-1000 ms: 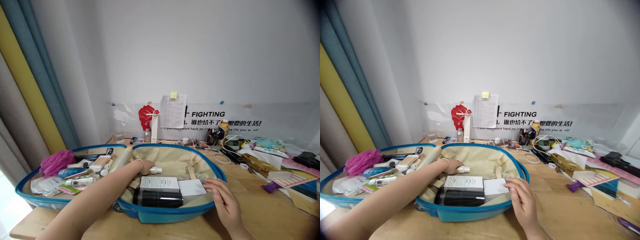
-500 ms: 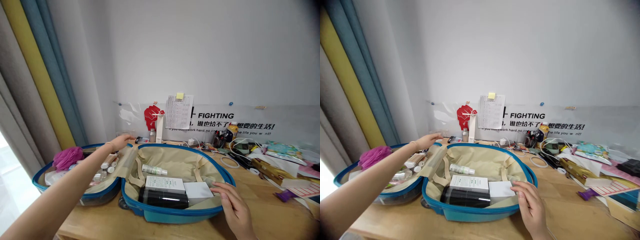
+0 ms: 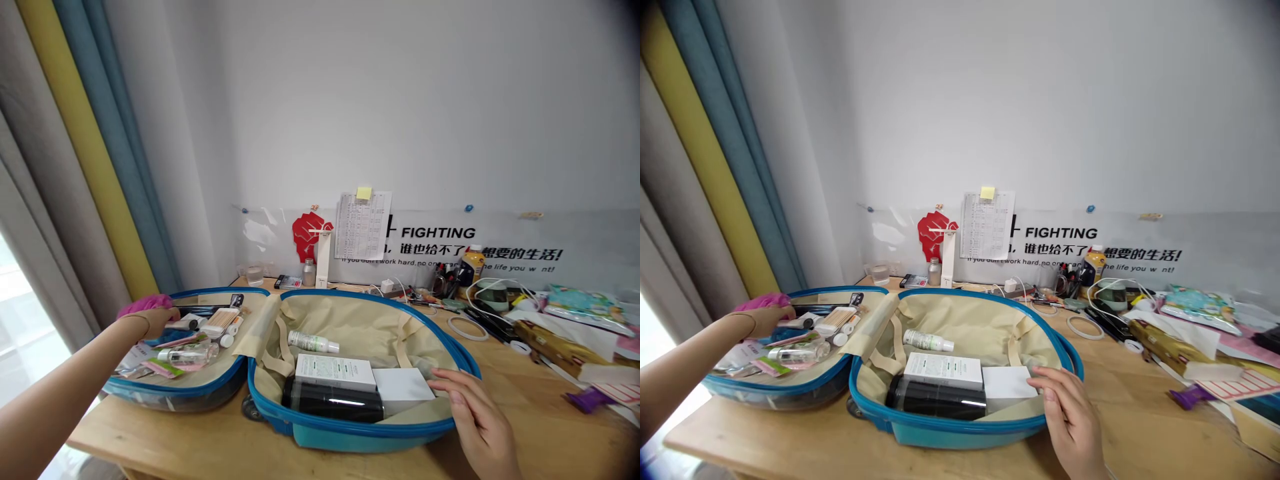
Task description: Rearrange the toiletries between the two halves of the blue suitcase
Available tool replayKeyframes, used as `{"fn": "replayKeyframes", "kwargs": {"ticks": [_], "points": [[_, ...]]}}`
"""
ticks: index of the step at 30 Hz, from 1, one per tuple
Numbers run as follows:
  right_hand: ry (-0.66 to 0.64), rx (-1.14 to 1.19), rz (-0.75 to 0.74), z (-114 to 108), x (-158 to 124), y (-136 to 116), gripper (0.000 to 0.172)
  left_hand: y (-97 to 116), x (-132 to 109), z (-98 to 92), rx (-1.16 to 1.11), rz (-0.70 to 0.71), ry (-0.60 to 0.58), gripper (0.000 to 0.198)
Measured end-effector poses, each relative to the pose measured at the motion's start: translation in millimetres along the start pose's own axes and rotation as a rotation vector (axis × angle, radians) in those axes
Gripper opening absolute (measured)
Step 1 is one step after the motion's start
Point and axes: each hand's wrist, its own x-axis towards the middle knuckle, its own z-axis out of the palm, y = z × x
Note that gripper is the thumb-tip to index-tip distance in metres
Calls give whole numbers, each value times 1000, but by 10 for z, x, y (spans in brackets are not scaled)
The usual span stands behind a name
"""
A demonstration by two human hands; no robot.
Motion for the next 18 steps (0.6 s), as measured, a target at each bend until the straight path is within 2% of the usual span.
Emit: {"fn": "replayKeyframes", "kwargs": {"ticks": [3, 6, 18], "points": [[6, 2, -16, -1, 10, -16, 28, -12, -9, 43, 80, 21, -170, 30], [7, 6, -22, -8, 28, -36, 27, 1, -28, 79, 133, 41, -224, 35], [0, 0, -5, 8, 48, -60, 27, -134, -49, 295, 174, 109, -98, 62]]}}
